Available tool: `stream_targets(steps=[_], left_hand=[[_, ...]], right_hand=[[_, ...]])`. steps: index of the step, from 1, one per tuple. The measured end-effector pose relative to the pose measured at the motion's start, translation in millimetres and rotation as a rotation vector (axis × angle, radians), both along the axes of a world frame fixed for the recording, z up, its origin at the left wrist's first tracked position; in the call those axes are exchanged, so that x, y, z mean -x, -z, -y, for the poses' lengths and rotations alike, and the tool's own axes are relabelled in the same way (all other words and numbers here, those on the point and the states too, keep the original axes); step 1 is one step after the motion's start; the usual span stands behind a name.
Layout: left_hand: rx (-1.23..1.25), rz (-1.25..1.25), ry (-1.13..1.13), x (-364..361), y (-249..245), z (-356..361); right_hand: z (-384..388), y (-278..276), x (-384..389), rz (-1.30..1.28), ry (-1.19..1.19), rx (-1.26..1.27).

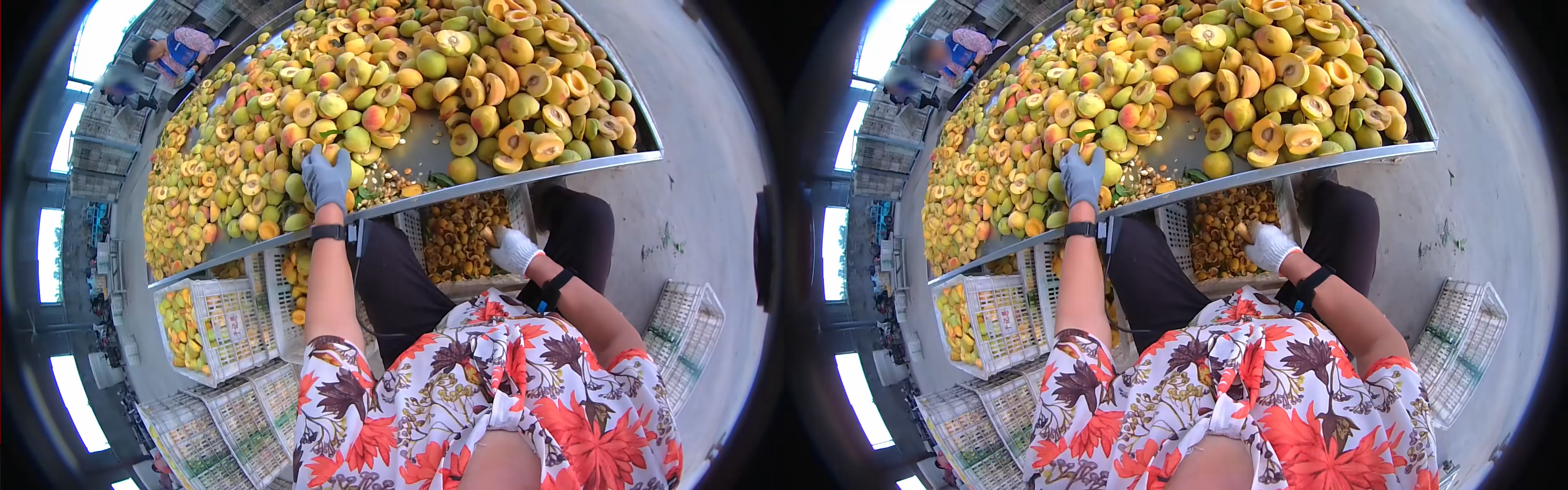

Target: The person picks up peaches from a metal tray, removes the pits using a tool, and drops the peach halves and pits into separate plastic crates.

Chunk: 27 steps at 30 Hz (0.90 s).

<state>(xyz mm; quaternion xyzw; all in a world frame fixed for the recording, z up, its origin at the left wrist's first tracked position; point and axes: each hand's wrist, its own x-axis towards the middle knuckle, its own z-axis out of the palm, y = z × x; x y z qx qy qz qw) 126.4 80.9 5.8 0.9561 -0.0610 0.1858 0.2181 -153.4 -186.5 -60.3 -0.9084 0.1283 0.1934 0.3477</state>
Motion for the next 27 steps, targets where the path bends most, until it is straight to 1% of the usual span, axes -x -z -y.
stream_targets(steps=[2, 5, 8, 10, 12, 13, 14, 15, 17, 18, 20, 21, 23, 24, 26, 27], left_hand=[[-0.133, -0.079, -0.077, -7, -4, 9], [-0.007, -0.079, -0.016, -17, -1, -3], [0.853, -0.348, 0.171, 8, -15, -12], [0.95, -0.327, 0.437, 40, -10, -14], [1.508, -0.595, 0.539, 75, -11, -4], [2.017, -0.888, 0.467, 98, -31, 13], [2.026, -0.933, 0.441, 116, -42, 26], [2.035, -0.979, 0.412, 134, -52, 40], [2.062, -0.985, 0.387, 147, -28, 53], [2.042, -0.98, 0.427, 154, -23, 62], [1.625, -0.826, 0.583, 172, -15, 73], [2.008, -1.063, 0.537, 177, -20, 77], [1.927, -1.041, 0.566, 186, -14, 81], [1.888, -1.027, 0.578, 190, -11, 82], [1.749, -0.916, 0.639, 193, 4, 86], [1.768, -0.921, 0.627, 196, 1, 87]], right_hand=[[0, -5, 1, 0.027, 0.035, -0.015], [2, -6, 2, 0.081, 0.098, -0.04], [9, 6, 2, 0.161, 0.175, -0.077], [8, -3, 3, 0.23, 0.239, -0.143], [3, -20, 1, 0.274, 0.245, -0.199], [-1, -35, 0, 0.294, 0.251, -0.222], [-9, -59, 0, 0.277, 0.245, -0.209], [-15, -79, 0, 0.32, 0.219, -0.238], [-28, -99, -2, 0.316, 0.168, -0.251], [-34, -102, -2, 0.344, 0.153, -0.241], [-39, -103, -2, 0.402, 0.126, -0.228], [-39, -102, -2, 0.396, 0.112, -0.213], [-37, -101, 1, 0.382, 0.086, -0.187], [-37, -101, 4, 0.382, 0.066, -0.131], [-36, -103, 7, 0.347, 0.039, -0.077], [-36, -104, 9, 0.328, 0.024, -0.052]])
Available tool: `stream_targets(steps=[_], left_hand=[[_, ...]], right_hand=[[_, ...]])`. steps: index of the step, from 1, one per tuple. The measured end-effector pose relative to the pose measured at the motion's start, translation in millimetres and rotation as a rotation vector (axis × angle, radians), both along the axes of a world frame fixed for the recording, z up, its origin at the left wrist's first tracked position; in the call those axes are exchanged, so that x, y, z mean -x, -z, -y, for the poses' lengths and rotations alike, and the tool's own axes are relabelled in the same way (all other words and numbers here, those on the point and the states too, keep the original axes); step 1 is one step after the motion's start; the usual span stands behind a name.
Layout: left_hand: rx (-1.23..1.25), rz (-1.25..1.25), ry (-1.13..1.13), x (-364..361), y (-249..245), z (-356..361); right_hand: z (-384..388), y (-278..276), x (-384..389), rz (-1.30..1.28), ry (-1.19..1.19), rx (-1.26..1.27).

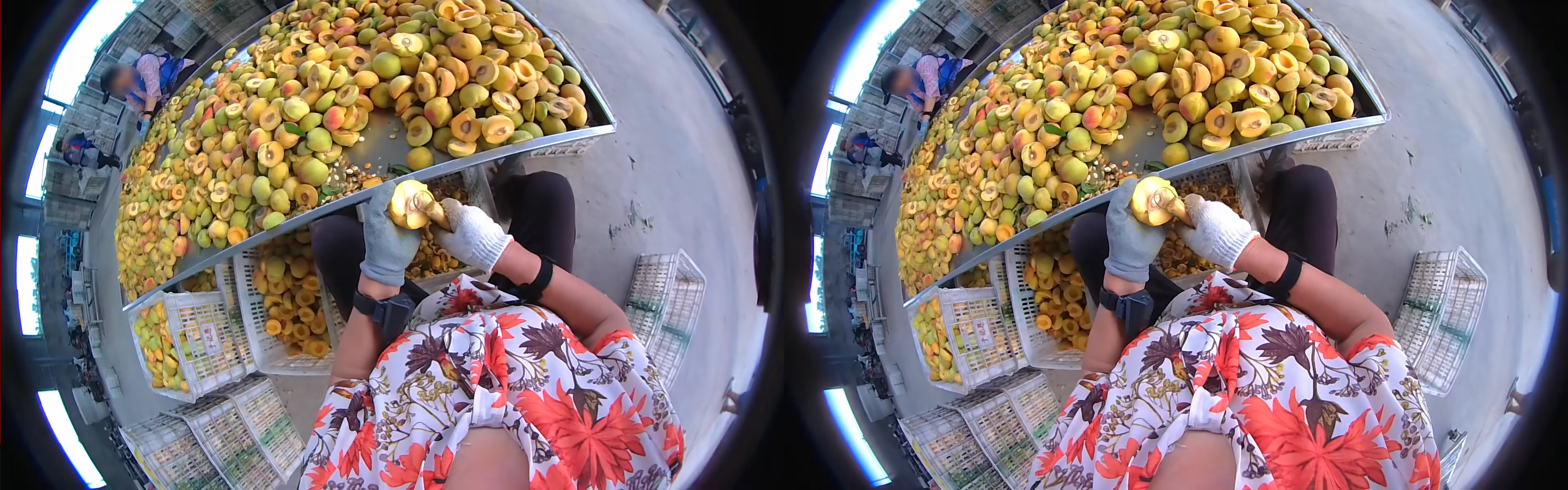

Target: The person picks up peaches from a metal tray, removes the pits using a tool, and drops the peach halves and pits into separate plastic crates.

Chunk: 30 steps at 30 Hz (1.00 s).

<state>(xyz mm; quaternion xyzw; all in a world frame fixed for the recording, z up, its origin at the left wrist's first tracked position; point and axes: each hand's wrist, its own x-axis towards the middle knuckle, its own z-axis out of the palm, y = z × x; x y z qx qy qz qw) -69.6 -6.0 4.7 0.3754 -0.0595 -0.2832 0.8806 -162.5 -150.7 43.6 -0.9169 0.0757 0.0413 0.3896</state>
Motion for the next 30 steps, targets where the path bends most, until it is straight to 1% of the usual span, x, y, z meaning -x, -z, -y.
stream_targets(steps=[1, 2, 4, 6, 8, 10, 12, 14, 19, 21, 23, 26, 27, 30], left_hand=[[0.01, -0.018, -0.005, 4, -10, 2], [0.075, -0.127, -0.003, 6, -21, 3], [-0.064, 0.085, -0.034, 11, -30, 4], [-0.47, 0.732, -0.104, 14, -26, 6], [-0.435, 0.665, -0.039, 13, -20, 3], [-0.447, 0.656, -0.005, 16, -29, 1], [-0.505, 0.709, 0.0, 23, -41, -2], [-0.472, 0.732, -0.02, 27, -39, -2], [-0.64, 0.747, 0.044, 29, -45, 4], [-0.643, 0.721, 0.045, 30, -41, 9], [-0.461, 0.299, -0.004, 32, -29, 22], [-0.402, 0.227, 0.021, 34, -34, 27], [-0.461, 0.32, 0.04, 31, -31, 27], [-0.518, 0.324, 0.02, 28, -26, 29]], right_hand=[[0, -1, 3, 0.011, -0.014, 0.017], [0, -1, 5, 0.022, -0.027, 0.033], [0, -4, 10, 0.015, -0.051, 0.054], [3, -8, 10, -0.015, -0.074, 0.066], [5, -6, 11, -0.027, -0.088, 0.084], [7, -3, 12, -0.035, -0.105, 0.11], [8, -2, 14, -0.038, -0.122, 0.145], [11, 1, 16, -0.011, -0.13, 0.198], [23, 13, 18, -0.007, -0.181, 0.216], [22, 24, 22, 0.02, -0.154, 0.16], [18, 31, 29, 0.06, -0.113, 0.063], [6, 41, 35, 0.093, -0.012, -0.013], [5, 46, 35, 0.124, -0.006, -0.048], [-1, 58, 30, 0.093, 0.0, -0.277]])
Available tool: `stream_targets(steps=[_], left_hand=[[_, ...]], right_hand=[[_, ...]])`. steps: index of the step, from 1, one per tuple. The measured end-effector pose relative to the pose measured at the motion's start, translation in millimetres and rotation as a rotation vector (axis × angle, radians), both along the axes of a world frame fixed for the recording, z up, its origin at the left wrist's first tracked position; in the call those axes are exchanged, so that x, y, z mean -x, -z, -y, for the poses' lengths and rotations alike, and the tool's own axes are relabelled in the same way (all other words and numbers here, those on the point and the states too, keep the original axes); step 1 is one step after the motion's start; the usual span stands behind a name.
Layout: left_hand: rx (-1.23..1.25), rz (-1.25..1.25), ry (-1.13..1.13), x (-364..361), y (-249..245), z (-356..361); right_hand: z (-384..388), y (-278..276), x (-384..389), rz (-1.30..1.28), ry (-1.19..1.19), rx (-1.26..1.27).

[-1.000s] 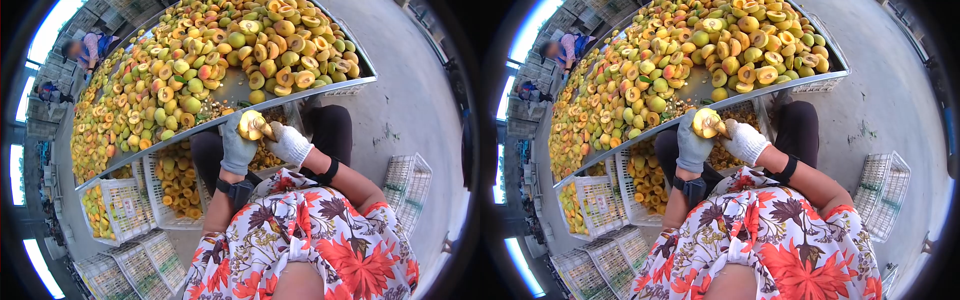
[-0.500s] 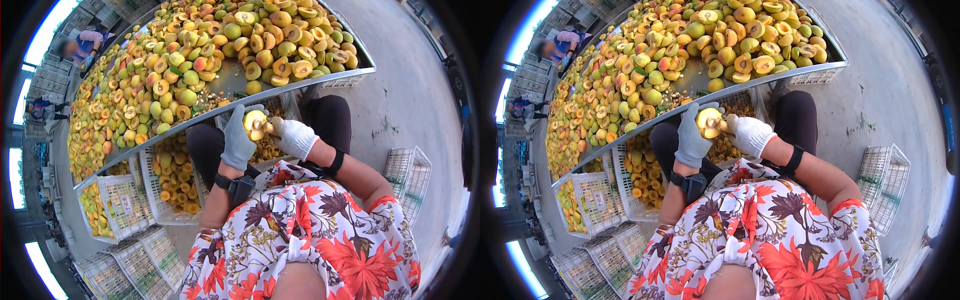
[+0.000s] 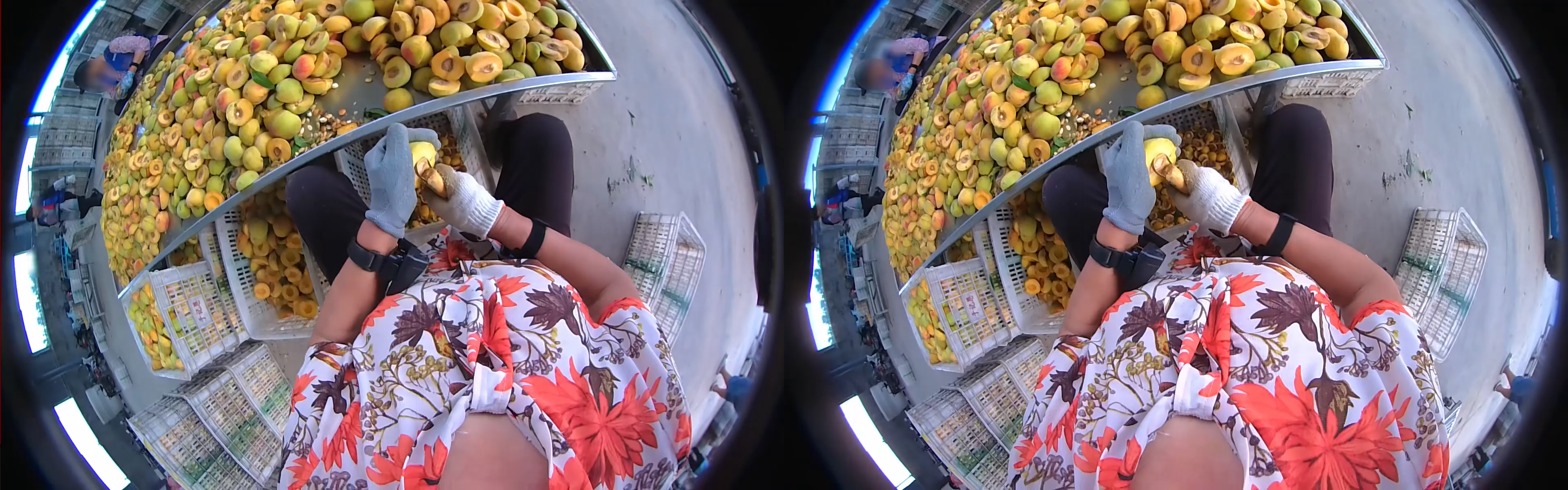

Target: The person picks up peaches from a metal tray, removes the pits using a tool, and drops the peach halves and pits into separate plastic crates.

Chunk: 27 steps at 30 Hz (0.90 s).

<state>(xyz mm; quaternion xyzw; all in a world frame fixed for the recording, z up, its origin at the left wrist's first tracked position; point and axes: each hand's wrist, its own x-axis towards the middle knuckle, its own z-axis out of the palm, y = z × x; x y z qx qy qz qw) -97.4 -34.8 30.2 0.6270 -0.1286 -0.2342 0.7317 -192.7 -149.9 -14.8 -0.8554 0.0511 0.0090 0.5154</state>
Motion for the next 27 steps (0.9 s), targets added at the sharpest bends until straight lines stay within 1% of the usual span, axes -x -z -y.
stream_targets(steps=[1, 4, 5, 8, 9, 12, 14, 16, 18, 20, 21, 24, 26, 27], left_hand=[[0.007, -0.018, -0.031, 1, 1, 2], [0.146, -0.128, -0.001, 2, 4, 1], [0.145, -0.137, -0.001, 3, 4, 0], [0.195, -0.155, 0.097, -4, 8, -8], [0.24, -0.215, 0.123, -5, 10, -9], [0.38, -0.367, 0.161, -5, 17, -11], [0.479, -0.436, 0.144, -4, 17, -8], [0.504, -0.501, 0.167, -5, 18, -10], [0.541, -0.526, 0.196, -6, 20, -10], [0.584, -0.514, 0.223, -6, 22, -8], [0.581, -0.525, 0.196, -4, 23, -7], [0.607, -0.59, 0.148, -1, 23, -1], [0.663, -0.687, 0.154, 1, 29, 1], [0.643, -0.656, 0.18, 1, 29, 1]], right_hand=[[-3, 5, 2, -0.024, 0.024, -0.041], [-4, -3, 6, -0.092, -0.016, -0.123], [-6, -8, 8, -0.113, -0.012, -0.245], [4, -31, 3, -0.398, -0.18, -0.411], [8, -34, 4, -0.497, -0.198, -0.534], [14, -50, 5, -0.638, -0.272, -0.748], [13, -39, 6, -0.479, -0.331, -0.692], [11, -54, 1, -0.547, -0.261, -0.595], [16, -42, 4, -0.604, -0.317, -0.844], [17, -33, 5, -0.76, -0.259, -1.081], [17, -31, 5, -0.754, -0.241, -1.119], [20, -24, 3, -0.654, -0.241, -0.98], [23, -29, 1, -0.583, -0.313, -0.77], [24, -32, 1, -0.547, -0.344, -0.668]])
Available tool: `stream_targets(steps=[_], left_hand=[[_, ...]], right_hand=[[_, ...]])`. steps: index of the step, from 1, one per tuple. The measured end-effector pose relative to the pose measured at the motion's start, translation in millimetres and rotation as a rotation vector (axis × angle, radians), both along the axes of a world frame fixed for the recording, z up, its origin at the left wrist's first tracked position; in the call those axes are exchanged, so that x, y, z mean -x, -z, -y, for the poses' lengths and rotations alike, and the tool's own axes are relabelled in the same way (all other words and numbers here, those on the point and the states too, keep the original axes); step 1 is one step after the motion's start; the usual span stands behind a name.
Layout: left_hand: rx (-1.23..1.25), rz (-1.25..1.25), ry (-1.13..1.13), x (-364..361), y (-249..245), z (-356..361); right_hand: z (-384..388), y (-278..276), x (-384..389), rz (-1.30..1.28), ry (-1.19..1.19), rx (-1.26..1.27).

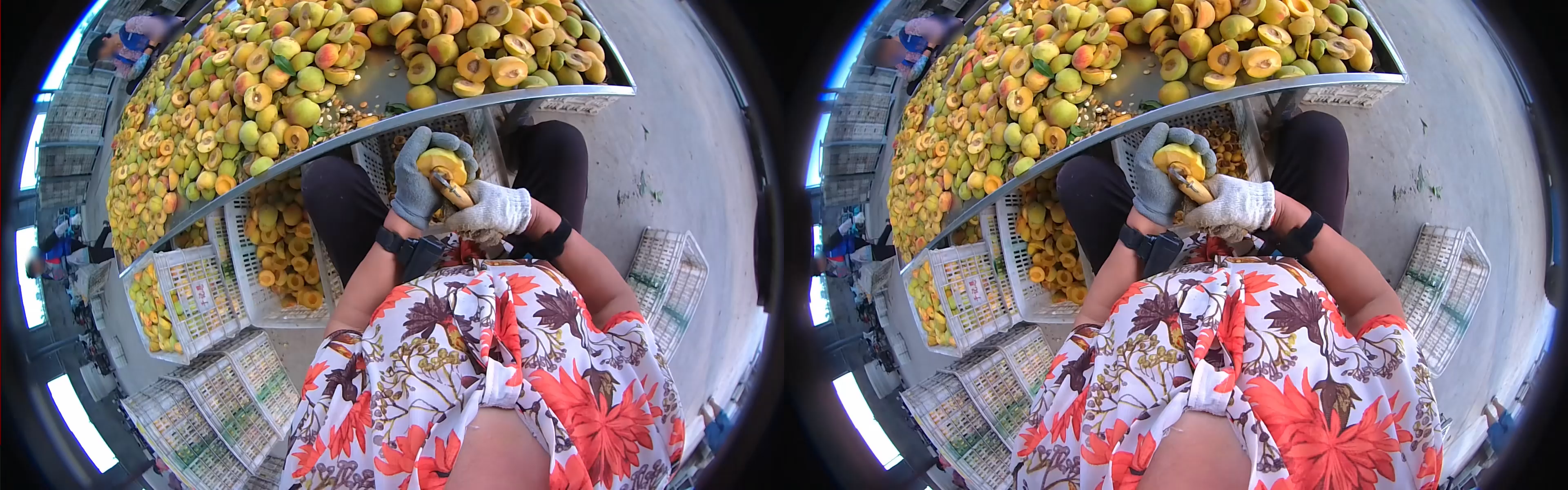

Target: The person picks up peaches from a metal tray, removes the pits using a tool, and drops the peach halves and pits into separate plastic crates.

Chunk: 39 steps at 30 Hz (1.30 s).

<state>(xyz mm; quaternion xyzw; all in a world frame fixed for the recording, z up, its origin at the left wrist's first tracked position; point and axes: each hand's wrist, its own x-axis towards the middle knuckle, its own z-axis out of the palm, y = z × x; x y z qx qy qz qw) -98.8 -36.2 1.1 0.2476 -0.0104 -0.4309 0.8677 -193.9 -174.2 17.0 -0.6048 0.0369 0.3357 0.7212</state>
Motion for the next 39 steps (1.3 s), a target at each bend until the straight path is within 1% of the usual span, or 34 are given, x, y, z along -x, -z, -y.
stream_targets(steps=[2, 3, 5, 6, 8, 9, 10, 11, 12, 13, 14, 15, 17, 19, 20, 21, 22, 23, 24, 25, 27, 30, 33, 35, 37, 39], left_hand=[[-0.018, 0.079, 0.037, -2, 0, 0], [-0.067, 0.154, 0.029, -3, 0, 0], [-0.163, 0.309, 0.016, -7, 0, 3], [-0.133, 0.235, -0.006, -5, 1, 7], [-0.078, 0.088, -0.055, -3, 4, 11], [-0.08, 0.063, -0.061, -4, 2, 12], [-0.084, 0.035, -0.062, -3, 0, 14], [-0.084, 0.007, -0.063, -3, -1, 16], [-0.164, 0.099, -0.099, -7, 4, 18], [-0.145, 0.031, -0.108, -9, 9, 19], [-0.125, -0.035, -0.12, -13, 13, 19], [-0.107, -0.105, -0.136, -16, 12, 18], [-0.23, -0.066, -0.227, -17, 11, 12], [-0.525, 0.641, -0.407, -15, -8, -1], [-0.317, 0.268, -0.358, -32, -3, -17], [-0.363, 0.322, -0.464, -34, -15, -33], [-0.454, 0.513, -0.561, -37, -23, -51], [-0.548, 0.707, -0.655, -40, -31, -74], [-0.8, 0.92, -0.805, -44, -34, -101], [-1.056, 1.127, -0.956, -52, -33, -134], [-1.3, 0.835, -1.242, -76, -44, -231], [-1.981, 1.099, -1.051, -102, -35, -278], [-2.221, 1.007, -0.527, -130, -48, -237], [-2.299, 0.985, -0.262, -157, -26, -229], [-2.48, 0.929, -0.026, -163, -30, -204], [-2.432, 0.921, -0.111, -173, -16, -208]], right_hand=[[9, 2, 4, -0.196, 0.004, -0.299], [11, 3, 5, -0.293, 0.004, -0.448], [2, 27, 11, -0.243, 0.157, -0.503], [-3, 29, 11, -0.214, 0.234, -0.529], [-3, 27, 10, -0.133, 0.205, -0.406], [-2, 20, 9, -0.095, 0.192, -0.343], [-1, -1, 6, 0.007, 0.128, -0.095], [-2, -12, 4, 0.007, 0.134, -0.029], [-5, -20, 3, 0.009, 0.14, 0.035], [-6, -24, 3, 0.013, 0.148, 0.102], [-8, -10, 3, 0.117, 0.105, 0.245], [-9, -24, 3, 0.281, 0.034, 0.249], [-13, -6, 4, 0.566, 0.051, 0.183], [-17, -7, 4, 0.522, 0.143, 0.364], [-17, -6, 1, 0.507, 0.183, 0.476], [-15, -4, -2, 0.493, 0.224, 0.59], [-5, 5, -10, 0.489, -0.004, 0.83], [4, 22, -12, 0.467, -0.193, 1.013], [9, 31, -12, 0.398, -0.233, 1.106], [15, 54, -15, 0.383, -0.205, 1.086], [12, 40, -20, 0.316, -0.168, 1.109], [5, 52, -25, 0.326, -0.087, 0.993], [-1, 57, -29, 0.286, -0.107, 1.007], [1, 60, -29, 0.243, -0.165, 1.027], [5, 76, -24, 0.268, -0.101, 1.031], [9, 85, -22, 0.261, -0.062, 1.036]])
